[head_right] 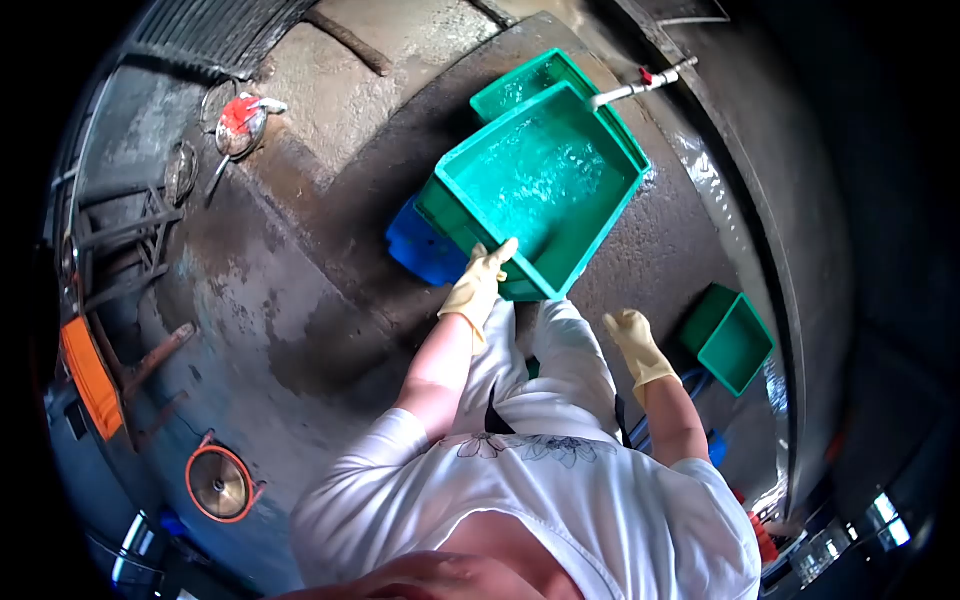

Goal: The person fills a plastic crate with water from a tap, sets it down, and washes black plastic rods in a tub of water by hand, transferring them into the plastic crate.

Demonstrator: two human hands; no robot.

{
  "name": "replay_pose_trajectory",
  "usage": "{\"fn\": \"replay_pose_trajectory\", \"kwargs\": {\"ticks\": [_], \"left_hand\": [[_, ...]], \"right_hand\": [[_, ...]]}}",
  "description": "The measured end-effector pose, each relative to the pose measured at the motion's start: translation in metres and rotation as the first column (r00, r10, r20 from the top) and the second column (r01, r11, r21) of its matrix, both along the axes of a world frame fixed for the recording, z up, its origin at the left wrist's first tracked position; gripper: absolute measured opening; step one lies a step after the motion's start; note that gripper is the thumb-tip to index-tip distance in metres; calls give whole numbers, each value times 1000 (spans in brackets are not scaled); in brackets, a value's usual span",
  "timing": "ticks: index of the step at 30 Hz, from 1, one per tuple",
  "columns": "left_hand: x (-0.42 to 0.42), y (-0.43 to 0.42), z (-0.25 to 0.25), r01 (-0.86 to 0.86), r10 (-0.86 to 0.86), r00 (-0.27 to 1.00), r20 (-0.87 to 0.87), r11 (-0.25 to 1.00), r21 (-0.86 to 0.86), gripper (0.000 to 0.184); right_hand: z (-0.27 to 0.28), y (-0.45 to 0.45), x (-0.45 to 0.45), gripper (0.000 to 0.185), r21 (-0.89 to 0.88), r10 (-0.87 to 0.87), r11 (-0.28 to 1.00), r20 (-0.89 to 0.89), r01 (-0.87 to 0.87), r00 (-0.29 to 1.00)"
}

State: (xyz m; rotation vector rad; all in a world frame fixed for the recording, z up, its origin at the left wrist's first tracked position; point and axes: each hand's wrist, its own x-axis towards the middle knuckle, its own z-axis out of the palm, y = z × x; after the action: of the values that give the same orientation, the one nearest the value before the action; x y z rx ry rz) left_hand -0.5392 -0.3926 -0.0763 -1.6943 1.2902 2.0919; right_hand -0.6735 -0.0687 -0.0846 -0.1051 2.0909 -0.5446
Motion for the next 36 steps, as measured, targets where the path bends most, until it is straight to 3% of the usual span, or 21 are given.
{"fn": "replay_pose_trajectory", "kwargs": {"ticks": [1,2,4,5,7,9,11,15,19,23,25,27,29,30,32,34,36], "left_hand": [[9,-3,7,16,-17,1000,21,999,31,87],[22,-2,19,-1,5,997,-82,999,47,85],[44,18,-4,-79,83,990,-115,996,45,78],[53,28,-8,-109,113,983,-144,993,36,76],[62,40,-19,-114,118,987,-108,992,47,72],[58,42,-14,-140,135,987,-83,989,-45,72],[48,38,-18,-104,104,982,156,995,-7,73],[60,47,-68,-276,281,939,196,960,-56,65],[46,39,-48,-367,365,903,228,930,-33,59],[30,39,-29,-460,462,863,204,886,-58,59],[25,44,-49,-370,381,846,373,923,-104,57],[18,47,-51,-340,381,810,446,925,-172,48],[20,50,-62,-489,506,799,324,861,-138,41],[32,54,-83,-519,538,805,251,843,-142,37],[34,40,-87,-599,622,762,179,783,-170,40],[21,23,-64,-715,743,658,123,667,-209,50],[10,-7,-15,-742,767,628,129,641,-198,55]], "right_hand": [[-3,-6,-11,23,34,58,998,-65,-56,996],[-6,-11,-22,23,-8,52,999,-153,-54,987],[-16,-24,-46,24,-33,34,999,-223,-42,974],[-21,-30,-62,22,-31,107,992,-279,-121,954],[-27,-52,-88,23,-72,152,978,-402,-197,903],[-57,-60,-121,22,-13,193,977,-378,-214,905],[-70,-84,-150,26,152,333,942,-364,-298,870],[-99,-118,-195,41,60,223,974,-446,-220,867],[-140,-140,-251,59,66,332,912,-695,-404,637],[-162,-182,-296,68,211,481,874,-511,-439,712],[-175,-183,-316,67,109,367,929,-410,-355,835],[-177,-183,-332,57,160,454,887,-472,-433,756],[-170,-187,-345,43,54,407,911,-284,-409,868],[-163,-189,-347,36,76,446,893,-281,-444,850],[-221,-157,-368,38,111,456,889,-289,-444,842],[-199,-169,-352,41,102,410,912,-289,-398,865],[-168,-171,-323,32,-142,144,975,-172,-170,974]]}}
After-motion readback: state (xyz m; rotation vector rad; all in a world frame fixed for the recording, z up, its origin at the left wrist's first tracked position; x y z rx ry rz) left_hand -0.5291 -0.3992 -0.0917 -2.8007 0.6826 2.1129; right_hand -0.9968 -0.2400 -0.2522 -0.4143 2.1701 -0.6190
